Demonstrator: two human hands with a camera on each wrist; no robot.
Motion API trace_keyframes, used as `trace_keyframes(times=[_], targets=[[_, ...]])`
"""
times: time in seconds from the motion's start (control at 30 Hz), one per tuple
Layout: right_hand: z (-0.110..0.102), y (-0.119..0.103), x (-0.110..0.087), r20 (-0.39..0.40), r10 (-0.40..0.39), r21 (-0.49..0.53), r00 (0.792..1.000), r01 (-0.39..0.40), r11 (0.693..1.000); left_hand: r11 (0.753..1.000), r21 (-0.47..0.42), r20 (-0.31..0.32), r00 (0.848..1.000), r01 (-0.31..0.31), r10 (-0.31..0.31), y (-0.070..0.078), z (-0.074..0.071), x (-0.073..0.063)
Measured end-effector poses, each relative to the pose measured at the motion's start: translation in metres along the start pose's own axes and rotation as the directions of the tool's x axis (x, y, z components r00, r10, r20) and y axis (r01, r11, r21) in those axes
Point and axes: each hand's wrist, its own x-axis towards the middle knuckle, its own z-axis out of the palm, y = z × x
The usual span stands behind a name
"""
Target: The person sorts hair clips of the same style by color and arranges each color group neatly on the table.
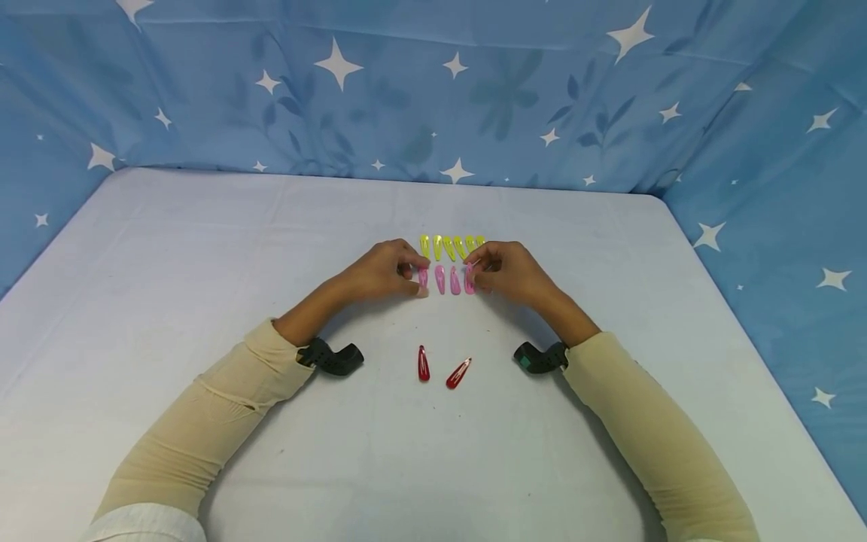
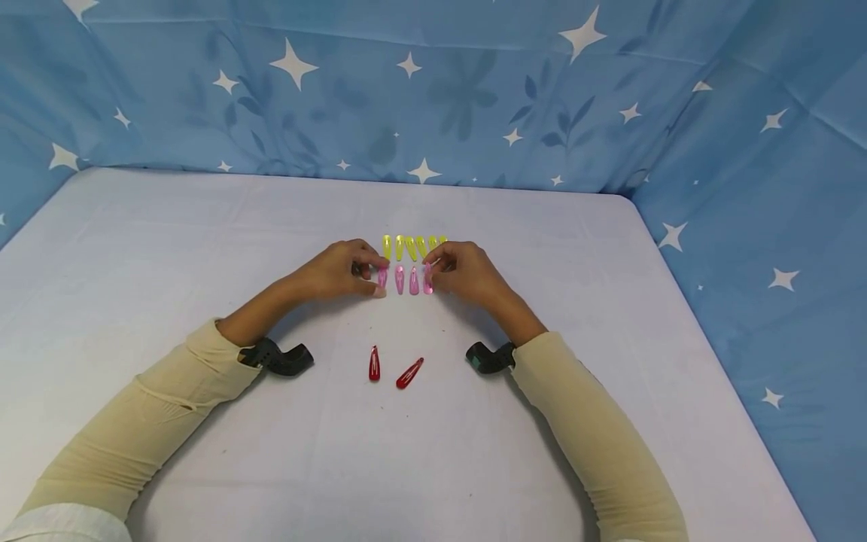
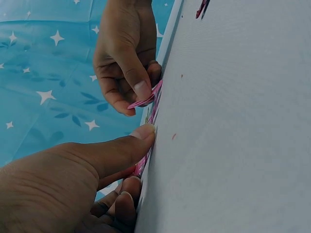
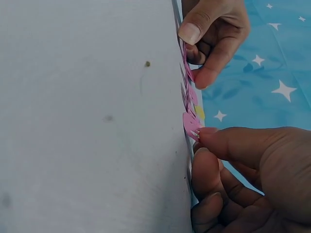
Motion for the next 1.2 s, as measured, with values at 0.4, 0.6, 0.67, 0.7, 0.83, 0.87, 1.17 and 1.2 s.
trace_keyframes(times=[0.4, 0.6, 0.67, 0.7, 0.83, 0.87, 1.17, 1.2], targets=[[0.0012, -0.0006, 0.0007, 0.01, 0.026, -0.061, 1.0, -0.025, 0.998, 1.0, 0.024, 0.006, 1.0, 0.005, -0.005, 0.0005, 0.0011, -0.0009], [0.0013, -0.0017, -0.0004, -0.006, 0.016, -0.072, 1.0, -0.017, 0.997, 1.0, 0.028, 0.005, 1.0, 0.006, -0.006, 0.0027, 0.0006, -0.0016], [0.0011, -0.0018, -0.0005, -0.008, 0.023, -0.077, 1.0, -0.024, 0.997, 0.999, 0.041, 0.01, 1.0, -0.003, 0.002, 0.0028, 0.0008, -0.0013], [0.001, -0.002, -0.0007, -0.009, 0.025, -0.078, 1.0, -0.026, 0.997, 0.999, 0.047, 0.011, 1.0, -0.007, 0.006, 0.0029, 0.001, -0.0011], [0.0011, -0.0029, -0.0013, -0.016, 0.02, -0.087, 1.0, -0.021, 0.996, 0.998, 0.065, 0.009, 1.0, -0.017, 0.017, 0.0036, 0.0011, -0.0011], [0.001, -0.0032, -0.0014, -0.018, 0.017, -0.089, 1.0, -0.018, 0.996, 0.998, 0.067, 0.006, 1.0, -0.018, 0.018, 0.0041, 0.001, -0.0011], [0.0013, -0.0038, -0.0024, -0.031, 0.034, -0.105, 0.999, -0.037, 0.994, 0.996, 0.081, 0.004, 0.999, -0.049, 0.049, 0.004, 0.0005, -0.0012], [0.0013, -0.0037, -0.0024, -0.032, 0.037, -0.105, 0.999, -0.041, 0.994, 0.995, 0.082, 0.004, 0.999, -0.052, 0.052, 0.0045, 0.0003, -0.0015]])
